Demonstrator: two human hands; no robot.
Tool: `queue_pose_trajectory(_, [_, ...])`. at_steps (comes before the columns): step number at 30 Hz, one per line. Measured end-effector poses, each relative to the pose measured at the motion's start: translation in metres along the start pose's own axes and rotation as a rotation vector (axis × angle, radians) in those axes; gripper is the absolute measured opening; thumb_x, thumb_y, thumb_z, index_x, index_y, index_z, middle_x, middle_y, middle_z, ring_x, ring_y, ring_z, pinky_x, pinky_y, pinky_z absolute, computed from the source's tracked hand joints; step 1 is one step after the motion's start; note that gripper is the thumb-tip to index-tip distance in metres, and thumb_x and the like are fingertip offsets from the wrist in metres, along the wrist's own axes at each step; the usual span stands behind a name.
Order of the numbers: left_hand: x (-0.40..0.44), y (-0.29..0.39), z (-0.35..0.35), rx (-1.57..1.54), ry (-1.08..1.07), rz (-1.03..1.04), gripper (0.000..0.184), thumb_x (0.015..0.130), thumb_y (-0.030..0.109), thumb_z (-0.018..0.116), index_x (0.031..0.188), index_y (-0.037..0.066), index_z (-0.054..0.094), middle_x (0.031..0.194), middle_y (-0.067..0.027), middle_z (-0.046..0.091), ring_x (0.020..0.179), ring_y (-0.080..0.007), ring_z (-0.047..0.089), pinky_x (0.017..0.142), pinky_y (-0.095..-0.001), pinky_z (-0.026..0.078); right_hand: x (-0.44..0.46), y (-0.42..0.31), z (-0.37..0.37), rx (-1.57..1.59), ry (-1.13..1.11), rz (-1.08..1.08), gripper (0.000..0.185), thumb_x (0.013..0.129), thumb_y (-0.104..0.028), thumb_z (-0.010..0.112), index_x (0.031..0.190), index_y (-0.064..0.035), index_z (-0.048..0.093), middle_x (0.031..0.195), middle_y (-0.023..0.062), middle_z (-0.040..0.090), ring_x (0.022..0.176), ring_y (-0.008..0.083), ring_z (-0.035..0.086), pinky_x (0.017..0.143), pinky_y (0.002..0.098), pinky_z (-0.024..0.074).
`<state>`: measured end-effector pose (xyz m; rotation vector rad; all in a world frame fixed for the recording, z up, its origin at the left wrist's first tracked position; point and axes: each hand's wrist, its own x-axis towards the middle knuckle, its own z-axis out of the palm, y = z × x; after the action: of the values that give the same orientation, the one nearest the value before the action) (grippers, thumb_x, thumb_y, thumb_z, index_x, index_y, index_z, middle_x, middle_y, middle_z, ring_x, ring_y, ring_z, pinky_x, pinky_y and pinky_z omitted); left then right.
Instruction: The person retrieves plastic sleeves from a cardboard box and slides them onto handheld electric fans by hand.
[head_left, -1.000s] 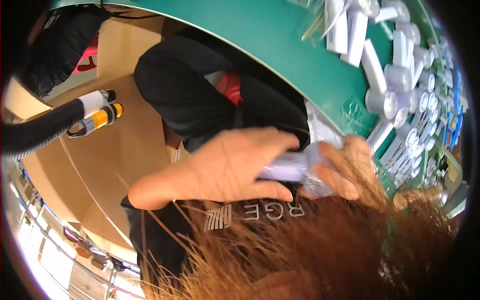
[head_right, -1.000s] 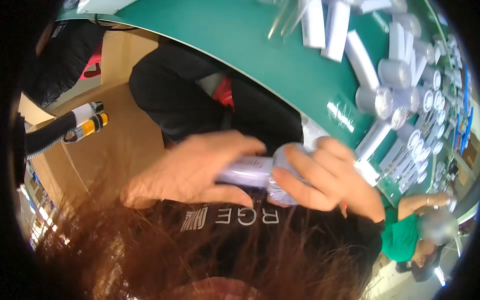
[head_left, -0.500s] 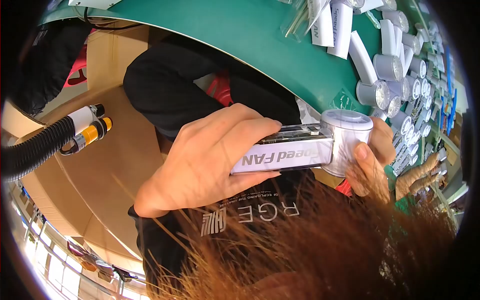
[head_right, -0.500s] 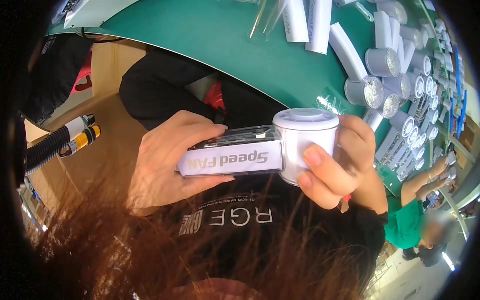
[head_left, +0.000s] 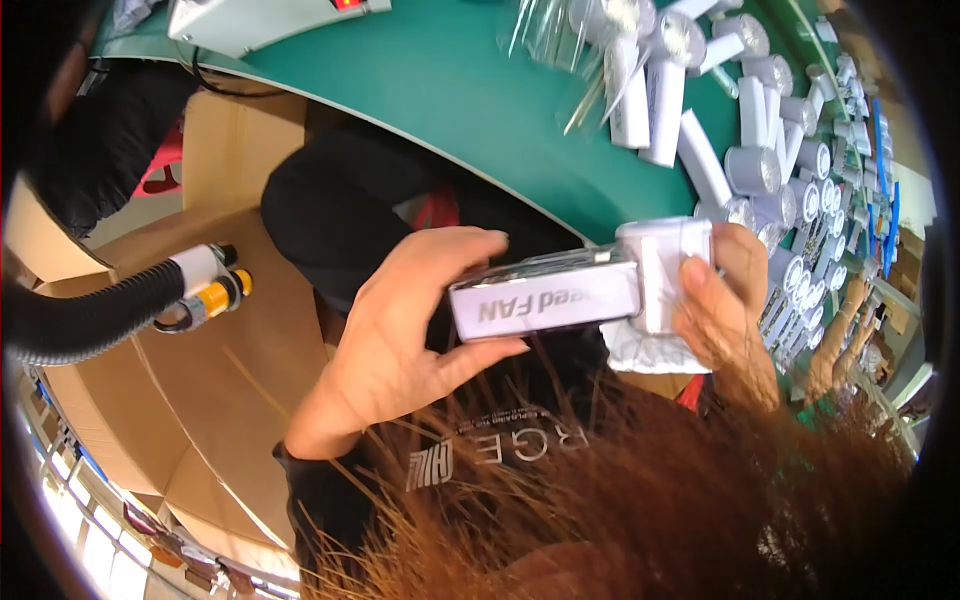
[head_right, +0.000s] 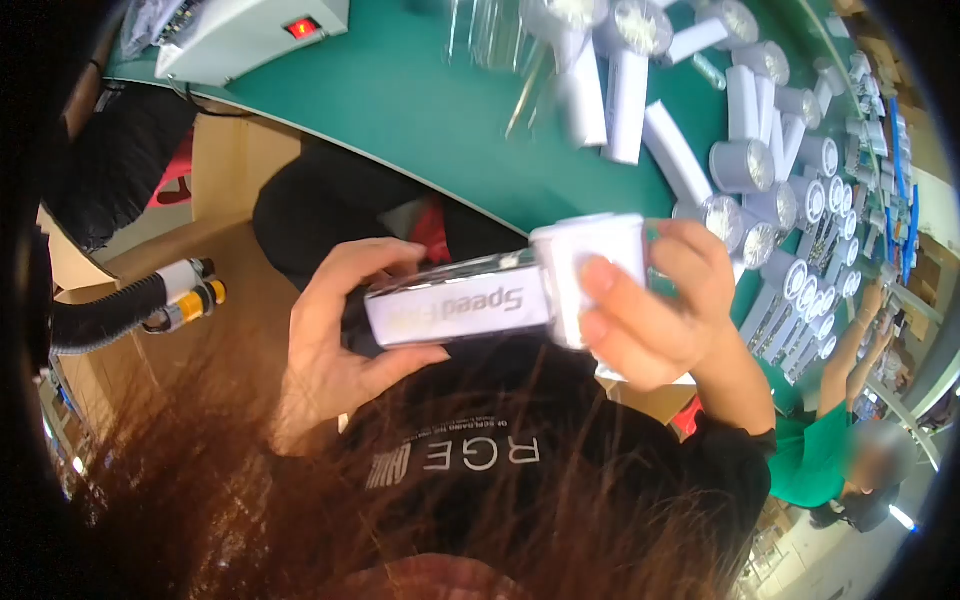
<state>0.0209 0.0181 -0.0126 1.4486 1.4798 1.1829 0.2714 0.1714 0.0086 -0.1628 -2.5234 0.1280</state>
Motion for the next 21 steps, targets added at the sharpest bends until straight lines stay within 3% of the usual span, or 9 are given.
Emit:
queue_pose_trajectory(2, [-0.007, -0.008, 0.0, -0.103, 0.186, -0.044, 0.063, 0.066, 0.0, 0.082, 0.122, 0.0, 0.051, 0.11, -0.01, 0.056, 0.095, -0.0173, 0.056, 0.085, -0.0304, 0.047, 0.001, 0.023, -0.006, -0.046, 0.031, 0.066, 0.053, 0.068, -0.009, 0.076, 0.115, -0.0091, 0.052, 0.115, 0.0136, 0.062, 0.092, 0.0324, 0.059, 0.07, 0.0423, 0.0518])
queue_pose_trajectory(4, [-0.018, -0.015, -0.006, -0.154, 0.228, -0.184, 0.052, 0.072, -0.01, 0.073, 0.119, 0.0, 0.053, 0.109, -0.0089, 0.055, 0.089, -0.0153, 0.055, 0.082, -0.0284, 0.048, 0.013, 0.047, -0.011, -0.099, 0.088, 0.12, 0.056, 0.067, -0.008, 0.079, 0.117, -0.0064, 0.054, 0.116, 0.0165, 0.063, 0.099, 0.0344, 0.063, 0.074, 0.0421, 0.0523])
queue_pose_trajectory(6, [-0.033, -0.031, -0.006, -0.092, 0.279, -0.156, 0.047, 0.075, -0.015, 0.065, 0.117, 0.0, 0.053, 0.107, -0.0086, 0.054, 0.087, -0.0132, 0.054, 0.079, -0.0255, 0.048, 0.048, 0.069, -0.025, -0.214, 0.119, 0.298, 0.063, 0.063, -0.009, 0.084, 0.119, -0.0032, 0.055, 0.116, 0.0168, 0.064, 0.106, 0.0323, 0.063, 0.081, 0.0376, 0.0516])
queue_pose_trajectory(9, [-0.045, -0.033, 0.003, -0.101, 0.334, -0.29, 0.047, 0.075, -0.017, 0.061, 0.118, 0.001, 0.054, 0.105, -0.008, 0.054, 0.088, -0.0122, 0.055, 0.074, -0.0229, 0.05, 0.089, 0.125, -0.04, 0.041, 0.116, 0.742, 0.056, 0.072, -0.025, 0.08, 0.117, -0.0003, 0.057, 0.099, 0.0096, 0.066, 0.089, 0.016, 0.064, 0.078, 0.0307, 0.0514])
queue_pose_trajectory(12, [-0.061, -0.037, 0.006, -0.057, 0.29, -0.432, 0.049, 0.076, -0.014, 0.062, 0.12, 0.006, 0.055, 0.104, -0.0082, 0.055, 0.087, -0.0119, 0.057, 0.072, -0.0225, 0.051, 0.142, 0.192, -0.034, 0.29, 0.056, 0.972, 0.067, 0.072, -0.045, 0.076, 0.111, 0.0058, 0.059, 0.086, 0.0098, 0.065, 0.059, 0.0107, 0.056, 0.05, 0.0242, 0.0451])
queue_pose_trajectory(15, [-0.071, -0.033, 0.006, 0.0, 0.303, -0.527, 0.048, 0.076, -0.013, 0.062, 0.12, 0.006, 0.055, 0.106, -0.0094, 0.057, 0.088, -0.0126, 0.059, 0.074, -0.024, 0.052, 0.178, 0.293, 0.001, 0.377, -0.047, 1.138, 0.074, 0.067, -0.055, 0.077, 0.102, 0.0087, 0.063, 0.084, 0.0125, 0.065, 0.063, 0.0167, 0.059, 0.054, 0.0295, 0.0549])
queue_pose_trajectory(17, [-0.083, -0.048, 0.006, 0.097, 0.319, -0.51, 0.048, 0.076, -0.013, 0.061, 0.12, 0.006, 0.055, 0.108, -0.0102, 0.059, 0.089, -0.0133, 0.06, 0.075, -0.0247, 0.053, 0.193, 0.339, 0.038, 0.471, 0.038, 1.225, 0.069, 0.065, -0.052, 0.08, 0.094, 0.009, 0.065, 0.085, 0.0157, 0.066, 0.065, 0.0211, 0.062, 0.054, 0.0317, 0.0566])
queue_pose_trajectory(20, [-0.074, -0.022, 0.0, -0.051, 0.369, -0.772, 0.049, 0.077, -0.011, 0.063, 0.122, 0.006, 0.054, 0.109, -0.0113, 0.06, 0.095, -0.0152, 0.06, 0.075, -0.0261, 0.054, 0.21, 0.384, 0.085, 0.409, 0.067, 1.311, 0.062, 0.067, -0.044, 0.081, 0.096, 0.009, 0.065, 0.088, 0.0198, 0.067, 0.065, 0.0256, 0.065, 0.056, 0.0365, 0.0591])
queue_pose_trajectory(21, [-0.081, -0.033, 0.003, -0.008, 0.384, -0.705, 0.046, 0.077, -0.009, 0.062, 0.121, 0.004, 0.054, 0.108, -0.0113, 0.061, 0.093, -0.0165, 0.061, 0.075, -0.0262, 0.053, 0.215, 0.396, 0.099, 0.422, 0.071, 1.337, 0.061, 0.069, -0.041, 0.08, 0.099, 0.0098, 0.064, 0.09, 0.0212, 0.067, 0.067, 0.027, 0.067, 0.056, 0.0375, 0.0593])
